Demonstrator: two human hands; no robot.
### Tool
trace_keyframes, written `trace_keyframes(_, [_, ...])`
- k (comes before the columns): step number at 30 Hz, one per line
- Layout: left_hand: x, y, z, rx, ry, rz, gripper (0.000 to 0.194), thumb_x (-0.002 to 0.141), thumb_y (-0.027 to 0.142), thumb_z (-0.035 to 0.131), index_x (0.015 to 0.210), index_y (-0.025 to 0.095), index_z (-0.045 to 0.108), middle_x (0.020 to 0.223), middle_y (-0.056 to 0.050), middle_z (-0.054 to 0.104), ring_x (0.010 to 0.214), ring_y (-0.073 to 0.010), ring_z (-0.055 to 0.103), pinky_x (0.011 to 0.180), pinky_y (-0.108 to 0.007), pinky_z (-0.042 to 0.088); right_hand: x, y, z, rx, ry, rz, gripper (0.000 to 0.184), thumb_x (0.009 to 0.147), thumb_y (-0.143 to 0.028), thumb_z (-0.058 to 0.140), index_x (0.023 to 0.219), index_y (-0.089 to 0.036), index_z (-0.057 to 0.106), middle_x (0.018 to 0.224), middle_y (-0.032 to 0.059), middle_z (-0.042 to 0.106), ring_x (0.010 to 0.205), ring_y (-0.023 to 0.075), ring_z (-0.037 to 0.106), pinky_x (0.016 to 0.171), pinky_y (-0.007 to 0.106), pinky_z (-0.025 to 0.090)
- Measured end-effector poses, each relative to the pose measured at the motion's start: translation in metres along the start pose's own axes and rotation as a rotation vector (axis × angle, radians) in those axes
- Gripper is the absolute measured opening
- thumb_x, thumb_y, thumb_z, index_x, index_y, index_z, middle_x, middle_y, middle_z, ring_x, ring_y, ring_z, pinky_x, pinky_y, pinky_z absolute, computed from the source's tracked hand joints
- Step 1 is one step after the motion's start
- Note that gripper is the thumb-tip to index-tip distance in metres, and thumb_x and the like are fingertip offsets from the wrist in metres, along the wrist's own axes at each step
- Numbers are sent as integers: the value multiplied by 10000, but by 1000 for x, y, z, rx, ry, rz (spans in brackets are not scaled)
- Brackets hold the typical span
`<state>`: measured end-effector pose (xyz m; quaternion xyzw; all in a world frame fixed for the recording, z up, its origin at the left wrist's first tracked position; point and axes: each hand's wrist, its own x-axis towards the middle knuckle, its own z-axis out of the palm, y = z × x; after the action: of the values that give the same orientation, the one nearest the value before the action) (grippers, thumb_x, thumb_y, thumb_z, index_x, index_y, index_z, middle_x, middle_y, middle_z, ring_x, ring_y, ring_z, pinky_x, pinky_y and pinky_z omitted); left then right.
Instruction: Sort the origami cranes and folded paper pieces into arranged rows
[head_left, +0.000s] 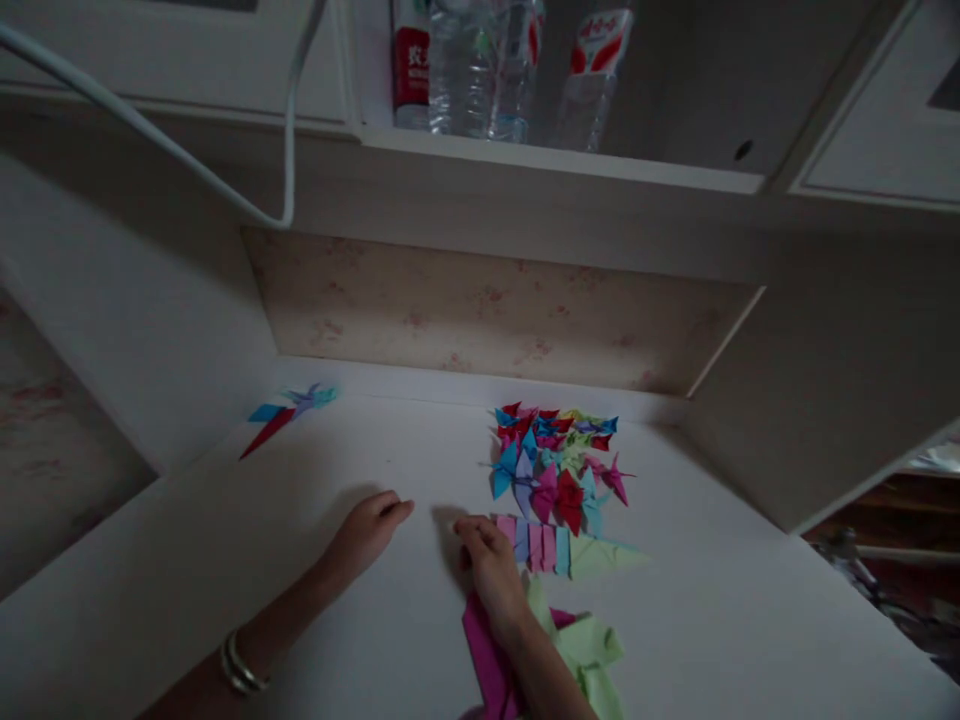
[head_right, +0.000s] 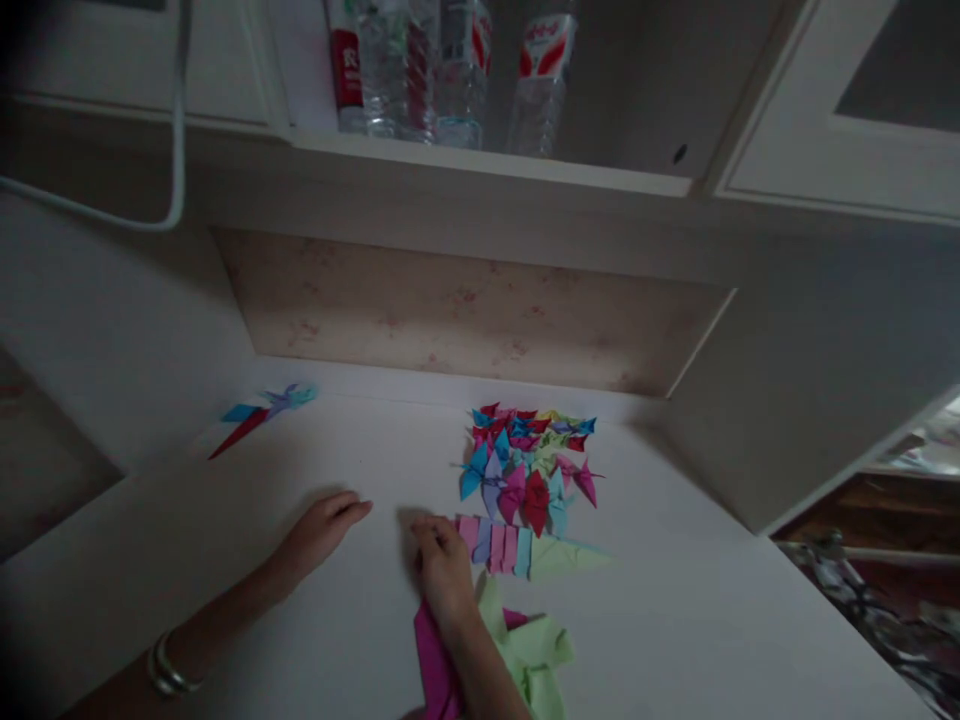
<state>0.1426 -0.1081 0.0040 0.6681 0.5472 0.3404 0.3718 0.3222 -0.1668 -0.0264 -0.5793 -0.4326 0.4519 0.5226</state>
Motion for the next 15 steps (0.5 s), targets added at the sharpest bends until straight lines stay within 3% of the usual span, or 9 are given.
trace_keyframes(4, [-10, -36, -22, -135, 38, -152, 334, 711, 433, 550, 526, 207, 388, 486, 76, 313, 497, -104, 318, 492, -227, 236, -5, 4, 0, -118, 19, -47, 315, 823, -480, 512, 771, -205, 656, 540, -17, 527, 518, 171, 503, 517, 275, 358])
trace_keyframes(8, [-14, -39, -25, -270, -2, -271, 315, 713, 426, 550, 565, 217, 365, 460, 95, 265, 446, -89, 250, 456, -228, 180, -5, -4, 5, -220, 6, -12, 320, 818, -478, 506, 741, -209, 662, 550, 12, 593, 541, 191, 552, 550, 291, 384])
trace_keyframes(12, [-12, -37, -27, -368, -47, -290, 317, 707, 390, 553, 556, 217, 335, 462, 98, 250, 441, -79, 220, 454, -231, 168, 12, -35, 22, -345, -89, 28, 284, 796, -446, 535, 735, -209, 679, 491, 12, 613, 478, 184, 562, 505, 277, 371])
trace_keyframes(15, [-10, -39, -30, -364, -79, -256, 312, 695, 365, 554, 540, 212, 330, 487, 90, 258, 470, -81, 239, 470, -235, 186, 40, -64, 54, -438, -221, -49, 226, 792, -382, 558, 766, -206, 699, 477, -10, 605, 451, 159, 565, 500, 255, 378])
